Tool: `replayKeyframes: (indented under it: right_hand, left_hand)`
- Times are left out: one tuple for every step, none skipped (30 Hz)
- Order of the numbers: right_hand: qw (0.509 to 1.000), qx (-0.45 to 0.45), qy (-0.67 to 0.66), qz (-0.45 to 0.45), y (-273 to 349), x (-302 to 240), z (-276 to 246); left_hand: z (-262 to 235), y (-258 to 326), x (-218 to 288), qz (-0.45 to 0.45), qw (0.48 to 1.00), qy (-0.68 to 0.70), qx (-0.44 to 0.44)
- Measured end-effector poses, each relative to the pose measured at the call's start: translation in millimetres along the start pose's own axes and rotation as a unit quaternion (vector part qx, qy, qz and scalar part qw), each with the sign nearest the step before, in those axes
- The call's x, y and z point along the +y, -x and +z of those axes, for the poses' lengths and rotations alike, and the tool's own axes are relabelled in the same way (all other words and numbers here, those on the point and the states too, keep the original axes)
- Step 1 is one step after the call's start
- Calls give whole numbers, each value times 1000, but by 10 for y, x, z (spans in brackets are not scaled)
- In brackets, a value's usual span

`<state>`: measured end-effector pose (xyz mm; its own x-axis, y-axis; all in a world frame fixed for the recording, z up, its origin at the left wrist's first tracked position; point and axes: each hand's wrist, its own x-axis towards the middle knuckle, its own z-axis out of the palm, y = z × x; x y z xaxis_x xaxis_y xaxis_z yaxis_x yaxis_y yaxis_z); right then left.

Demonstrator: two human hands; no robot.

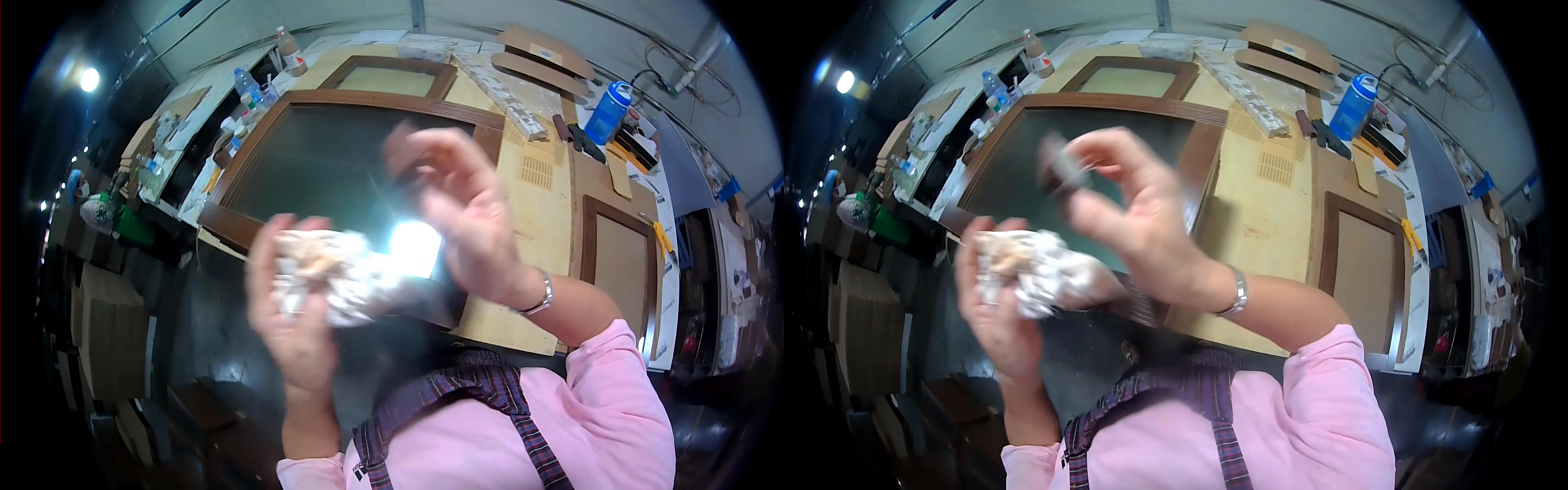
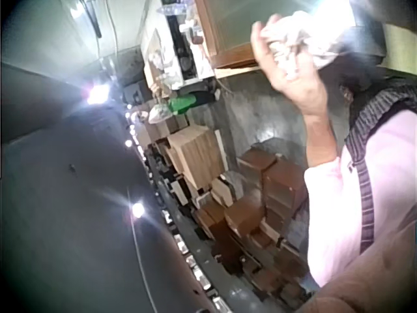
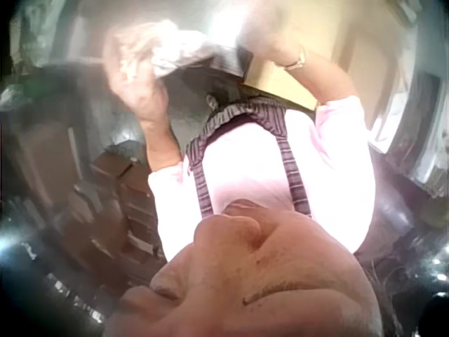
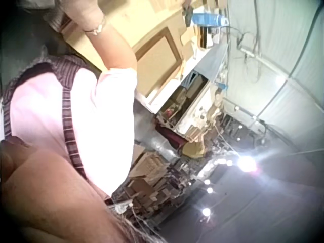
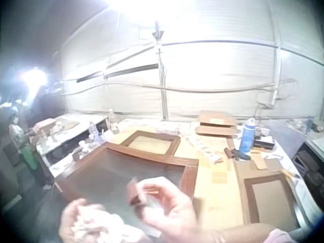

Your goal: The person pours liquid onto a cloth and wipes the glass and wooden frame of a cabinet door. They then use a small wooden block and the cloth to clean the corners and edges of the glass before picking up the door and placing it aside.

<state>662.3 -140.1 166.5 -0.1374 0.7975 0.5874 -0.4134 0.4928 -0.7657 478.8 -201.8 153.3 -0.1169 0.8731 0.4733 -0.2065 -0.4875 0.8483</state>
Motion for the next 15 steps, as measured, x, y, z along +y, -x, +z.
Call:
replayKeyframes:
  right_hand:
    - [999, 25, 15, 29, 0, 52, -92]
    - [997, 49, 23, 55, -2, 131, -142]
    - [994, 42, 26, 99, 11, 212, -161]
    - [986, 30, 32, 162, 41, 298, -203]
    - [977, 28, 70, 199, 89, 396, -235]
    - [967, 23, 110, 227, 122, 425, -220]
    - [971, 26, 116, 208, 160, 395, -245]
    - [973, 29, 118, 197, 217, 384, -230]
    - [969, 45, 116, 212, 215, 338, -171]
    - [962, 45, 151, 224, 215, 352, -219]
    - [960, 48, 162, 225, 218, 379, -270]
    - [961, 41, 161, 220, 201, 369, -213]
    - [961, 36, 154, 229, 195, 354, -129]
    - [959, 35, 152, 238, 193, 331, -62]
    - [956, 44, 161, 241, 163, 305, -95]
  left_hand:
    - [-43, -3, -4, 26, 996, -78, 36]
    - [-102, -7, 43, 54, 983, -163, 71]
    - [-136, 28, -23, 167, 945, -280, -38]
    - [-34, 84, -102, 258, 892, -354, -114]
    - [80, 304, -139, 227, 863, -395, -216]
    - [126, 415, -311, 292, 799, -421, -314]
    - [45, 319, -347, 308, 797, -427, -296]
    - [-101, 216, -364, 315, 796, -435, -279]
    - [-446, -7, -445, 282, 785, -503, -227]
    - [-912, -352, -638, 286, 780, -531, -168]
    - [-1238, -614, -630, 215, 833, -500, -98]
    - [-1705, -825, -467, 161, 833, -525, -60]
    - [-1976, -874, -365, 144, 802, -580, 9]
    - [-2129, -892, -325, 125, 768, -624, 78]
    - [-1719, -865, -316, 28, 876, -480, 44]
